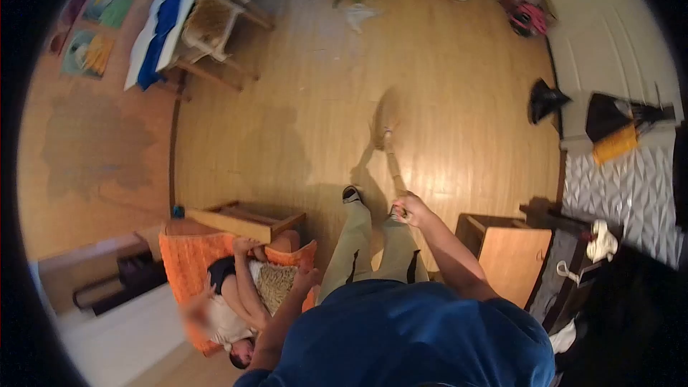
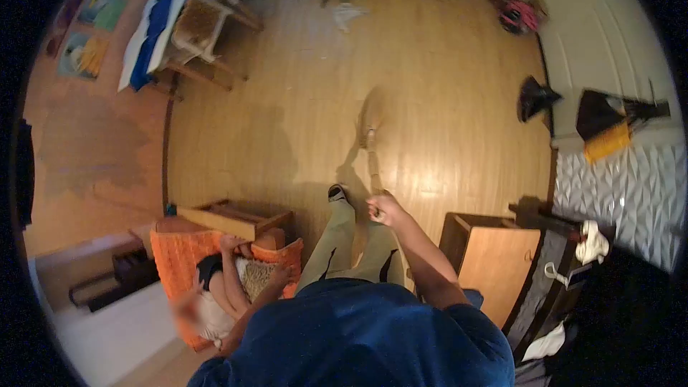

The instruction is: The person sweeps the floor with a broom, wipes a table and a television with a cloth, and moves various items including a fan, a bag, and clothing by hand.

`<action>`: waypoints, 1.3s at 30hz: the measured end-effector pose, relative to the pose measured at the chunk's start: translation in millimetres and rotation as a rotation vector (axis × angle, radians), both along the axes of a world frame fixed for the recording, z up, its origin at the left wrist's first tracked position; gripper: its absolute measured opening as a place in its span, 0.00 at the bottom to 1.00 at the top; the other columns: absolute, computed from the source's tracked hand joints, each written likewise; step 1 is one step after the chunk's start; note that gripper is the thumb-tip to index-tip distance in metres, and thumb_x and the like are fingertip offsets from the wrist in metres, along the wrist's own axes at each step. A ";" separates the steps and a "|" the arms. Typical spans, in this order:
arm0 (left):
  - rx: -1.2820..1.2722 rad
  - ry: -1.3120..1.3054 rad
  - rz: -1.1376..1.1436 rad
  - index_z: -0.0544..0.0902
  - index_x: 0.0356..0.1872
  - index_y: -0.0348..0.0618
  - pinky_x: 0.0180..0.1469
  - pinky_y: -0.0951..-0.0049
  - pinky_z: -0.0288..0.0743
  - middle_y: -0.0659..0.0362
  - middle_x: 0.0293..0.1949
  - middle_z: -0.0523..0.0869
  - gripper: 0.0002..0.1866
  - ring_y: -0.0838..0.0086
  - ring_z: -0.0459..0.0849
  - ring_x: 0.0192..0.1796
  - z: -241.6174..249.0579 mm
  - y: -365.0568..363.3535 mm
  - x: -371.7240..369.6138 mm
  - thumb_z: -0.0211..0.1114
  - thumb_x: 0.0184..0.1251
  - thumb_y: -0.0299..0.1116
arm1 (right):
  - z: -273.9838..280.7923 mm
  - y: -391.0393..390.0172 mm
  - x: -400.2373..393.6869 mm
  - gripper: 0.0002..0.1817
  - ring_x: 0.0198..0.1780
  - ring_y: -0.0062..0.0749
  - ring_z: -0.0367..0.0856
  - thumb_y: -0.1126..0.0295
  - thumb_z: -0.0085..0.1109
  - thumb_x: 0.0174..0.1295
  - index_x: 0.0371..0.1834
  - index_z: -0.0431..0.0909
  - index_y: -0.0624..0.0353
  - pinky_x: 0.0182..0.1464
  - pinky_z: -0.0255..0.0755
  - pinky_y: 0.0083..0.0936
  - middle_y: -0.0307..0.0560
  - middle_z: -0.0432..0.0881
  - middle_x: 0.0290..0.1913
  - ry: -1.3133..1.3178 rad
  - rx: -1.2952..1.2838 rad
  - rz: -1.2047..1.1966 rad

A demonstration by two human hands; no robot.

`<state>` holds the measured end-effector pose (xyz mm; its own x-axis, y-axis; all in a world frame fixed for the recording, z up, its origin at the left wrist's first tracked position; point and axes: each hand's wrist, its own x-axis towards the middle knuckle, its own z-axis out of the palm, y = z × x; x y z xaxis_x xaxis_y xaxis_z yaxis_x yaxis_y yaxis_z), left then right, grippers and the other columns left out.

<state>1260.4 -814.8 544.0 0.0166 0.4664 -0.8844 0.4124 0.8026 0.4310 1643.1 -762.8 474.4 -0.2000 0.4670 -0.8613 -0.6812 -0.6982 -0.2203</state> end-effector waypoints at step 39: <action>-0.118 0.002 0.914 0.67 0.43 0.51 0.18 0.74 0.66 0.58 0.31 0.75 0.14 0.73 0.73 0.25 -71.8 145.2 -253.9 0.51 0.52 0.28 | 45.2 322.8 -153.1 0.08 0.12 0.31 0.66 0.76 0.54 0.46 0.25 0.65 0.66 0.15 0.65 0.25 0.47 0.68 0.16 -0.524 -0.225 0.775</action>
<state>1006.6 -669.6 472.2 -0.3160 0.2041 -0.9265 -0.4031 0.8552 0.3259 1490.0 -440.1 519.7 0.0521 0.1796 -0.9824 0.1343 -0.9760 -0.1714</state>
